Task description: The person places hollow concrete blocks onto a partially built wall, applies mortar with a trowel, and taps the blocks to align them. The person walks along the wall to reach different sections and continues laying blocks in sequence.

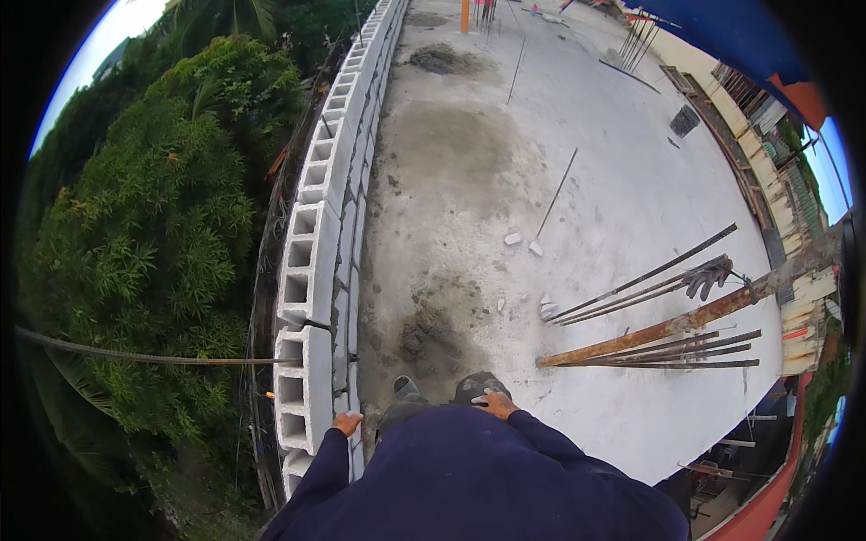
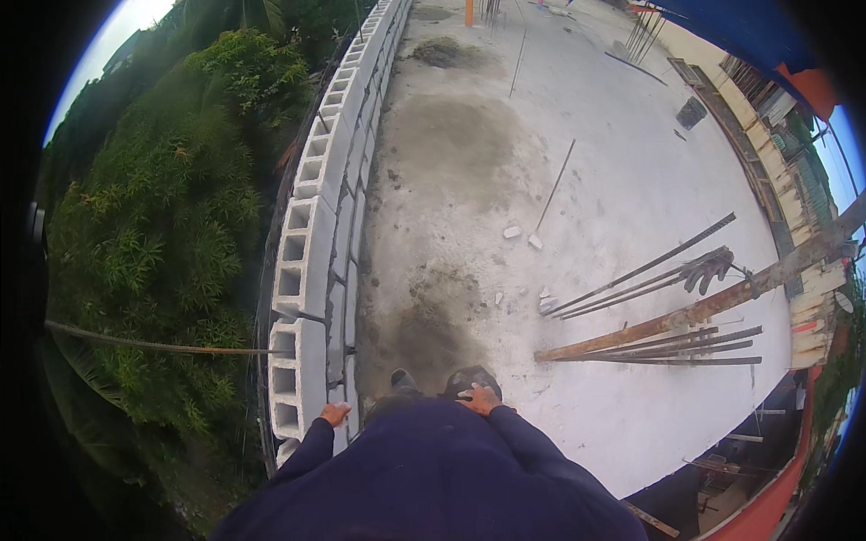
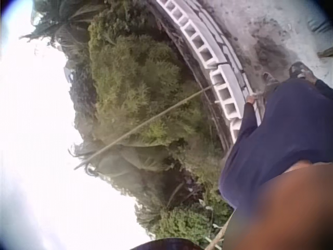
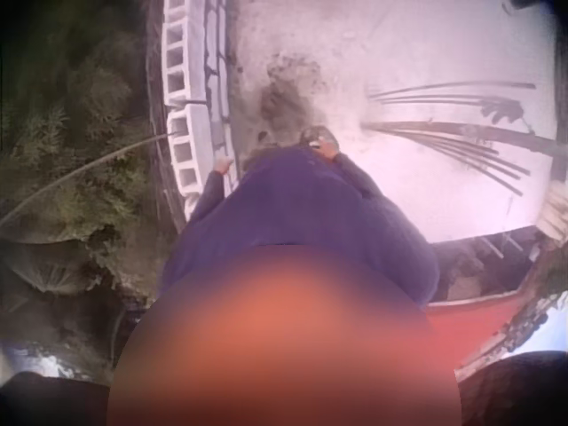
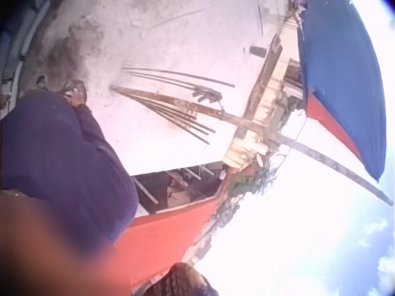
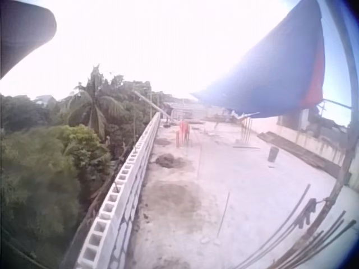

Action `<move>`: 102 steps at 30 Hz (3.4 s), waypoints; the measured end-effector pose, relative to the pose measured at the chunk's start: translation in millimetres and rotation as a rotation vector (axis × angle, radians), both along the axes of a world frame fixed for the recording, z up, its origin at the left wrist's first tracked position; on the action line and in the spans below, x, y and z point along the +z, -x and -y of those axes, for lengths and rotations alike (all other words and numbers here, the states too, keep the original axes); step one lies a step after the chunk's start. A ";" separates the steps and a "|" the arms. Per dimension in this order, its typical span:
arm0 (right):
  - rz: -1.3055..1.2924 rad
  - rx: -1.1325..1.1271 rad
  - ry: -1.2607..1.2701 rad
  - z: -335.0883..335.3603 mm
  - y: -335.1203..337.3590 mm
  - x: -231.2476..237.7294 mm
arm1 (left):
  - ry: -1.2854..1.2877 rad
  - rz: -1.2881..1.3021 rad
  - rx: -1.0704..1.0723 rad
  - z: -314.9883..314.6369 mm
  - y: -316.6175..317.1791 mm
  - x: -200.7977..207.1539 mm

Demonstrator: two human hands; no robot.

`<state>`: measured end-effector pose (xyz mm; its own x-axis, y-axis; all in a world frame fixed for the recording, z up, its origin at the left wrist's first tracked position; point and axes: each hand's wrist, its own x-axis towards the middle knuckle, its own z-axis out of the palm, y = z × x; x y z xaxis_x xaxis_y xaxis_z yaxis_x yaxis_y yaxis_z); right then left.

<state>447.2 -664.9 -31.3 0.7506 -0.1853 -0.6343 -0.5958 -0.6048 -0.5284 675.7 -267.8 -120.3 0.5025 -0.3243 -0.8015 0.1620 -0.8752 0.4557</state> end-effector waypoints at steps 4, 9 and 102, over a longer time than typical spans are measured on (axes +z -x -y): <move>0.083 -0.868 -0.454 94.3 -6.1 -2.8 | -0.131 0.184 -0.266 75.7 -126.2 -3.9; 0.032 -1.256 0.059 173.5 8.5 -115.6 | -0.039 0.243 -0.380 189.1 -252.6 1.9; 0.007 -0.843 0.037 2825.4 -1398.4 2.7 | 0.009 0.185 0.164 2764.0 -1552.0 75.8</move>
<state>1845.7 -3490.3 -28.6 0.3559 -0.7057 -0.6127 -0.8524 0.0237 -0.5224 2227.6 -3031.8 -44.5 0.6871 -0.2330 -0.6882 0.2148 -0.8397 0.4987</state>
